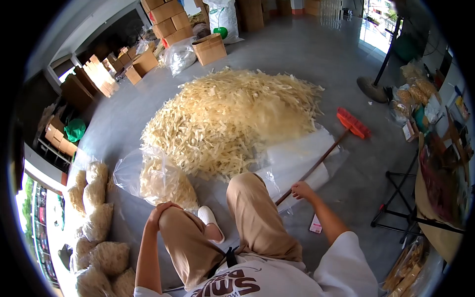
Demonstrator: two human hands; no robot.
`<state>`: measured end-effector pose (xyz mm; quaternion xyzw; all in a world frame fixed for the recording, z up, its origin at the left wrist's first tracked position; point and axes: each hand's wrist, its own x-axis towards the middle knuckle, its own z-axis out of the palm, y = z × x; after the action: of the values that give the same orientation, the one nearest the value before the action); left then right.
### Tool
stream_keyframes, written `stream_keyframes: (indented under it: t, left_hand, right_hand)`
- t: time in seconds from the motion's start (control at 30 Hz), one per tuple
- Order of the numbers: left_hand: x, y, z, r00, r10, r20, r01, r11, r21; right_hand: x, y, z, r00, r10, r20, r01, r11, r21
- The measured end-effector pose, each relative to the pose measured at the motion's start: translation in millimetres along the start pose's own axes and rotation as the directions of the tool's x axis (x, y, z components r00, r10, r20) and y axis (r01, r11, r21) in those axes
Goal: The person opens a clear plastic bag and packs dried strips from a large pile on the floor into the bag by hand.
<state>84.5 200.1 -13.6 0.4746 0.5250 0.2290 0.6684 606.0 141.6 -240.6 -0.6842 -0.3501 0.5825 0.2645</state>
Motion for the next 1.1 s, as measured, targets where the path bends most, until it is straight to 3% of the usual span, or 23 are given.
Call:
stream_keyframes:
  t: [0.2,0.47,0.67,0.9,0.97,1.0,1.07,1.1]
  left_hand:
    - [9,4,2,1.0,-0.024,-0.011,0.024,0.999,0.03]
    - [13,5,1,0.997,-0.063,-0.034,0.064,0.998,0.02]
    - [16,2,-3,0.999,-0.035,-0.017,0.036,0.998,0.052]
    - [9,10,-1,0.997,-0.041,-0.059,0.043,0.998,0.043]
    - [6,18,0,0.996,-0.062,-0.07,0.067,0.996,0.064]
    - [7,18,-3,0.994,-0.064,-0.084,0.07,0.996,0.061]
    - [15,17,-13,0.998,-0.042,-0.054,0.055,0.967,0.249]
    - [22,19,-17,0.997,-0.044,-0.067,0.06,0.967,0.248]
  right_hand:
    - [4,31,7,0.989,0.122,-0.082,-0.117,0.991,0.064]
    - [14,92,10,0.973,0.042,-0.225,-0.053,0.998,-0.044]
    - [19,98,20,0.979,0.128,-0.158,-0.135,0.99,-0.032]
    - [37,106,25,0.987,0.117,-0.111,-0.131,0.983,-0.127]
    - [37,105,30,0.97,0.044,-0.238,-0.06,0.997,-0.058]
    - [38,104,31,0.974,0.04,-0.225,-0.056,0.996,-0.063]
    - [39,101,29,0.962,0.022,-0.271,-0.042,0.997,-0.069]
    - [34,95,28,0.962,0.043,-0.27,-0.062,0.996,-0.063]
